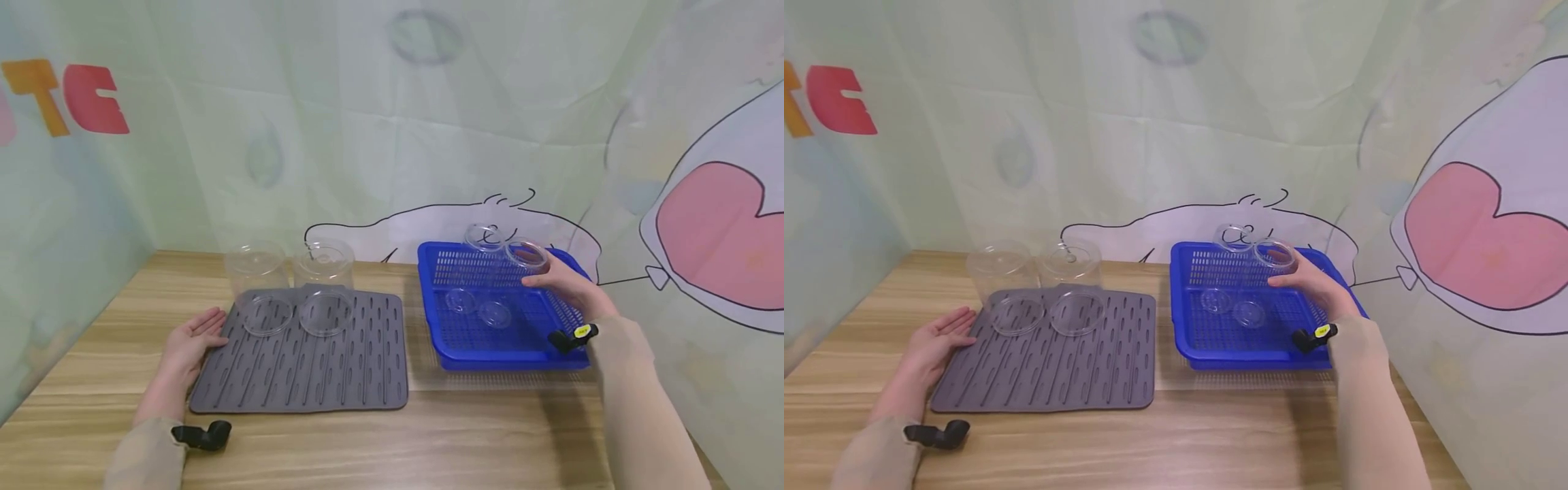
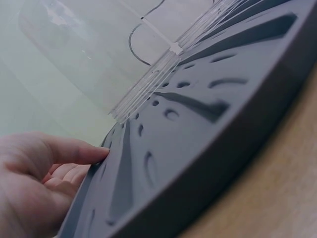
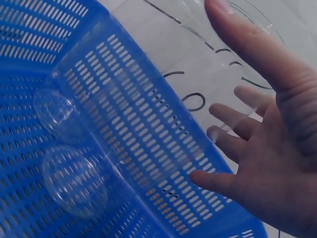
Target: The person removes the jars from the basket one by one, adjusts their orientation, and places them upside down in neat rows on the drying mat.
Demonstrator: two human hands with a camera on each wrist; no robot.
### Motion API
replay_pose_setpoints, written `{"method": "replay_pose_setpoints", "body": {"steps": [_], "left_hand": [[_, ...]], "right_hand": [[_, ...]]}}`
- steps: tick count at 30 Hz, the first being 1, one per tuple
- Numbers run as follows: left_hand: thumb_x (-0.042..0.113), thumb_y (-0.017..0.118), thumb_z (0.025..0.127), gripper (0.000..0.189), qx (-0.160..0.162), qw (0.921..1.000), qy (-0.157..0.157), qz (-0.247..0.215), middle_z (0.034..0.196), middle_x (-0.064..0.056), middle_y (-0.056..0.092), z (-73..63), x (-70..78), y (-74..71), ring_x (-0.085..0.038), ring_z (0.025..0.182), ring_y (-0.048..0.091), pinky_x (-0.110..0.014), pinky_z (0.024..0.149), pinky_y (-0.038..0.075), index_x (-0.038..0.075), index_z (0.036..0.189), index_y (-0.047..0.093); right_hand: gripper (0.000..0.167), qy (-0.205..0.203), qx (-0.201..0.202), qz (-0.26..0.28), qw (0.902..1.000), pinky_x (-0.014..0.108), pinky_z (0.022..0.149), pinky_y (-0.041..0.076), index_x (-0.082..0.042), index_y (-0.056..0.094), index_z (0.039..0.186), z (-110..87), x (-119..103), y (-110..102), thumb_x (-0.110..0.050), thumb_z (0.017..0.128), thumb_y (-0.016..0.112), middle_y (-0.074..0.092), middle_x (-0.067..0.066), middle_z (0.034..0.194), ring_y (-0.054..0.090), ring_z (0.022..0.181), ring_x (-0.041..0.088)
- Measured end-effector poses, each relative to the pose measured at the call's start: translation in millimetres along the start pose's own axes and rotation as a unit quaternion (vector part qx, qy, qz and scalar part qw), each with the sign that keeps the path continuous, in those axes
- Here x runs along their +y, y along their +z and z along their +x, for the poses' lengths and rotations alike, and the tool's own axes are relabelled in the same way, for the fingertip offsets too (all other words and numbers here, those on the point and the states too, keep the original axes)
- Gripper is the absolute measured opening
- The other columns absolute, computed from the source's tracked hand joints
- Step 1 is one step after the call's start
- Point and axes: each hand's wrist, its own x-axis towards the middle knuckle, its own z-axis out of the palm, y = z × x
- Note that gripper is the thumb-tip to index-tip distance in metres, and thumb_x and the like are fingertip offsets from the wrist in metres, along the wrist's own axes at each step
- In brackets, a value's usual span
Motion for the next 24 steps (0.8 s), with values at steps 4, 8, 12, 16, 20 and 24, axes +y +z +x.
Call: {"method": "replay_pose_setpoints", "body": {"steps": [4, 8, 12, 16, 20, 24], "left_hand": [[-0.015, 0.052, 0.089, 0.078, 0.002, 1.0000, -0.003, -0.007, 0.161, -0.021, 0.008, -0.9, 0.7, 0.5, -0.025, 0.150, 0.017, -0.007, 0.097, 0.043, -0.001, 0.155, 0.011], [-0.014, 0.052, 0.089, 0.078, 0.006, 1.0000, -0.002, -0.001, 0.160, -0.021, 0.009, -0.4, 1.1, 1.5, -0.024, 0.149, 0.019, -0.006, 0.094, 0.045, -0.001, 0.155, 0.012], [-0.014, 0.053, 0.089, 0.077, 0.008, 1.0000, 0.003, 0.002, 0.160, -0.022, 0.010, 0.8, 0.7, 1.4, -0.023, 0.149, 0.020, -0.006, 0.092, 0.047, -0.002, 0.154, 0.013], [-0.015, 0.052, 0.089, 0.077, 0.008, 1.0000, 0.003, -0.001, 0.160, -0.022, 0.010, 1.0, 0.8, 1.1, -0.024, 0.149, 0.020, -0.006, 0.092, 0.047, -0.002, 0.154, 0.013], [-0.015, 0.051, 0.089, 0.077, 0.009, 1.0000, 0.000, -0.004, 0.160, -0.021, 0.010, 0.3, 0.8, 0.4, -0.023, 0.149, 0.020, -0.007, 0.093, 0.046, -0.002, 0.154, 0.012], [-0.016, 0.050, 0.089, 0.078, 0.007, 0.9999, 0.000, -0.008, 0.161, -0.021, 0.008, -1.5, 1.1, 0.6, -0.025, 0.150, 0.017, -0.010, 0.099, 0.043, -0.002, 0.155, 0.010]], "right_hand": [[0.092, -0.003, 0.006, 0.009, 0.9999, 0.046, 0.119, 0.032, -0.003, 0.003, 0.156, 4.7, 1.5, 2.9, 0.003, 0.087, 0.063, 0.013, 0.023, 0.162, 0.015, 0.148, 0.042], [0.091, -0.011, 0.017, 0.008, 0.9998, 0.047, 0.119, 0.029, -0.004, 0.006, 0.156, 6.6, 5.8, 3.4, 0.004, 0.086, 0.064, 0.015, 0.021, 0.162, 0.014, 0.149, 0.039], [0.087, -0.019, 0.024, 0.011, 0.9995, 0.025, 0.109, 0.038, -0.006, 0.013, 0.156, 6.3, 9.6, 3.6, 0.005, 0.086, 0.065, 0.029, 0.009, 0.160, 0.025, 0.147, 0.029], [0.084, -0.024, 0.029, 0.025, 0.9990, 0.019, 0.103, 0.039, -0.006, 0.019, 0.154, 5.9, 11.6, 4.3, 0.005, 0.085, 0.065, 0.043, -0.011, 0.146, 0.037, 0.136, 0.009], [0.082, -0.026, 0.038, 0.032, 0.9984, 0.018, 0.100, 0.041, -0.007, 0.020, 0.154, 5.8, 11.7, 5.4, 0.004, 0.086, 0.065, 0.043, -0.011, 0.145, 0.039, 0.131, 0.006], [0.082, -0.027, 0.050, 0.038, 0.9977, 0.014, 0.096, 0.045, -0.007, 0.018, 0.155, 4.4, 8.9, 6.5, 0.004, 0.087, 0.064, 0.033, 0.006, 0.156, 0.038, 0.135, 0.012]]}}
